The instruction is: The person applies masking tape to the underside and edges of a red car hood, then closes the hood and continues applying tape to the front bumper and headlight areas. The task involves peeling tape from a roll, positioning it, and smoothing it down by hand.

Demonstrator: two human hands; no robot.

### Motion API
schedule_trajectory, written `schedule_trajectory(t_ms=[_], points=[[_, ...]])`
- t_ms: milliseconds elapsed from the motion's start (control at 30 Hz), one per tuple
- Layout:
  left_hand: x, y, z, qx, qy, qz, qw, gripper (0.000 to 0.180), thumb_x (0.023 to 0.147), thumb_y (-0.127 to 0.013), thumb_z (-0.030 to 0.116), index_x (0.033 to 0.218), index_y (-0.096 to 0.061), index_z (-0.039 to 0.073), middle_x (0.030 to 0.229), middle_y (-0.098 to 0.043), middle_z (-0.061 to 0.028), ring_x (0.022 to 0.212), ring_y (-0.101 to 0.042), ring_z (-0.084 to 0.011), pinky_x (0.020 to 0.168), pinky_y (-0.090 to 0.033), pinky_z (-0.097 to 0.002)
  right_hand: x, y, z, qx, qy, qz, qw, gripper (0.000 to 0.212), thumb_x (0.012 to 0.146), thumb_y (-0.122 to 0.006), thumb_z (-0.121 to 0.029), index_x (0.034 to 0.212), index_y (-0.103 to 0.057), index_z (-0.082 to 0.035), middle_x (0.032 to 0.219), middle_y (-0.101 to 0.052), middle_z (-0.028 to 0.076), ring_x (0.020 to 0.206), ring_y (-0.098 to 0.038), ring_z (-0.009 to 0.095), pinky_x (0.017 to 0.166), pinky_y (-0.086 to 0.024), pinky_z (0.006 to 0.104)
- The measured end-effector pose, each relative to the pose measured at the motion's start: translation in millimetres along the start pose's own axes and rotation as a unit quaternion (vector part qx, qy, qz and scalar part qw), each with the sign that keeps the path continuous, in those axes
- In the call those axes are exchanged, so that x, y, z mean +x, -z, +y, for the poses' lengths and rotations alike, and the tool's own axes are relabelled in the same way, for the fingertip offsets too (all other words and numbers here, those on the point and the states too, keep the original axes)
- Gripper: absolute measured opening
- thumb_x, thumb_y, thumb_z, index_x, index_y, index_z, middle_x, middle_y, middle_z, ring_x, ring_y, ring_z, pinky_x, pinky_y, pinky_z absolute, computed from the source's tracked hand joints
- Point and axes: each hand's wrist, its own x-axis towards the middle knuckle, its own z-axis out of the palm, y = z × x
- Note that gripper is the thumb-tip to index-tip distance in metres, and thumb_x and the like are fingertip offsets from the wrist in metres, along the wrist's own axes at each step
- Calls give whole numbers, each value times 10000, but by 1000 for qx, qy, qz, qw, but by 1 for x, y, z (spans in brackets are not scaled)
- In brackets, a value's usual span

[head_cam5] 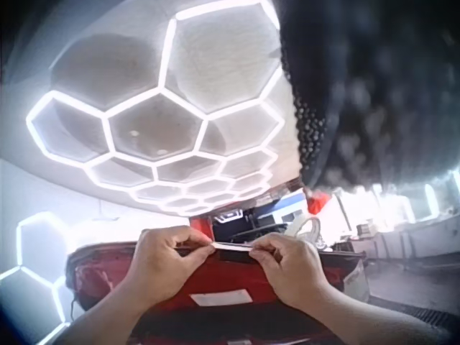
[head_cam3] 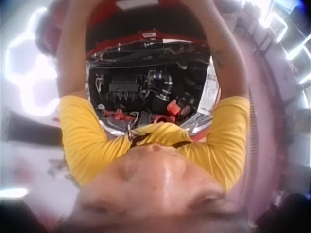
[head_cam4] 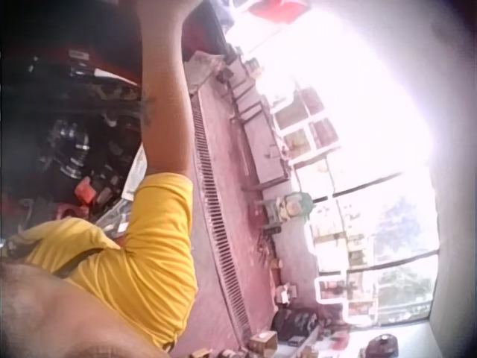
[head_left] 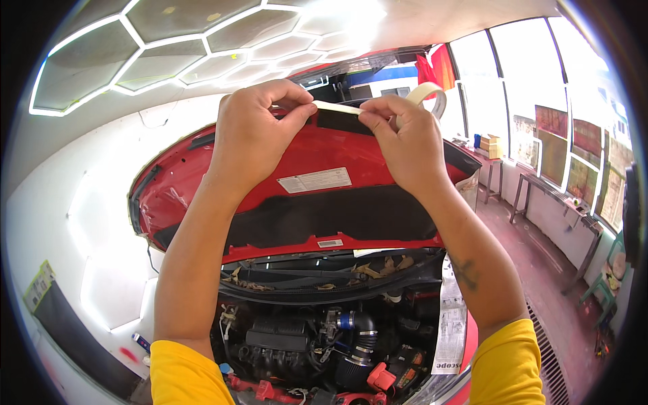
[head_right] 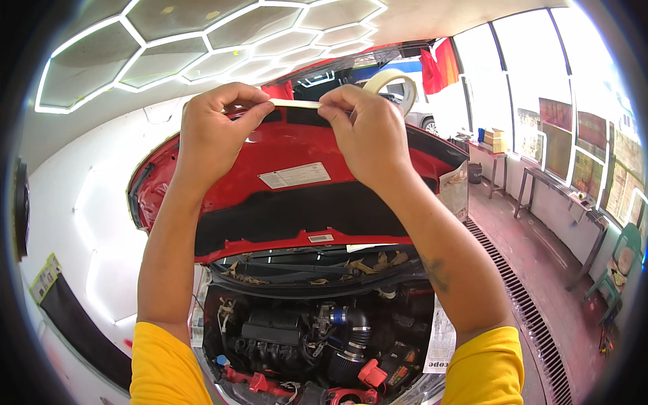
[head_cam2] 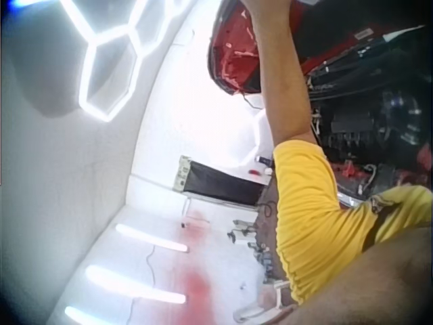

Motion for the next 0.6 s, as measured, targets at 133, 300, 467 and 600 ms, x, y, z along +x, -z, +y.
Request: schedule_trajectory(t_ms=[133, 300, 467, 600], points=[[0, -12, -13, 49, -36, 35, 998, 100, 925, -818, 95, 1002, -818, 32, 930, -811, -81, 860, -773, -163, 784, -594, -310, 13, -11, 26, -92, 153, 86, 980, 122, 966, -790, -161, 1055, -814, -81, 927, -752, 66, 728, -627, 151, 685, -491, 354], [-8, -32, -38, 127, -82, 102, 983, 73, 907, -827, 112, 968, -816, 74, 927, -803, -88, 851, -767, -226, 803, -578, -355, 2, -43, 50, -133, 284, 174, 933, 118, 863, -802, -84, 963, -777, -142, 1004, -767, 36, 954, -725, 294, 828, -565, 440], [-15, -44, -59, 117, -139, 133, 974, 87, 898, -840, 130, 968, -791, 113, 946, -801, -47, 900, -727, -270, 840, -552, -383, -7, -51, 53, -211, 339, 222, 890, 135, 849, -825, -81, 972, -776, -112, 1064, -799, 31, 1019, -752, 274, 885, -575, 422], [-19, -46, -63, 109, -137, 155, 972, 86, 911, -838, 130, 986, -797, 120, 967, -810, -26, 916, -712, -254, 847, -546, -376, -12, -57, 55, -223, 346, 222, 884, 155, 820, -806, -75, 952, -755, -139, 1012, -787, -1, 1028, -751, 250, 902, -565, 427]])
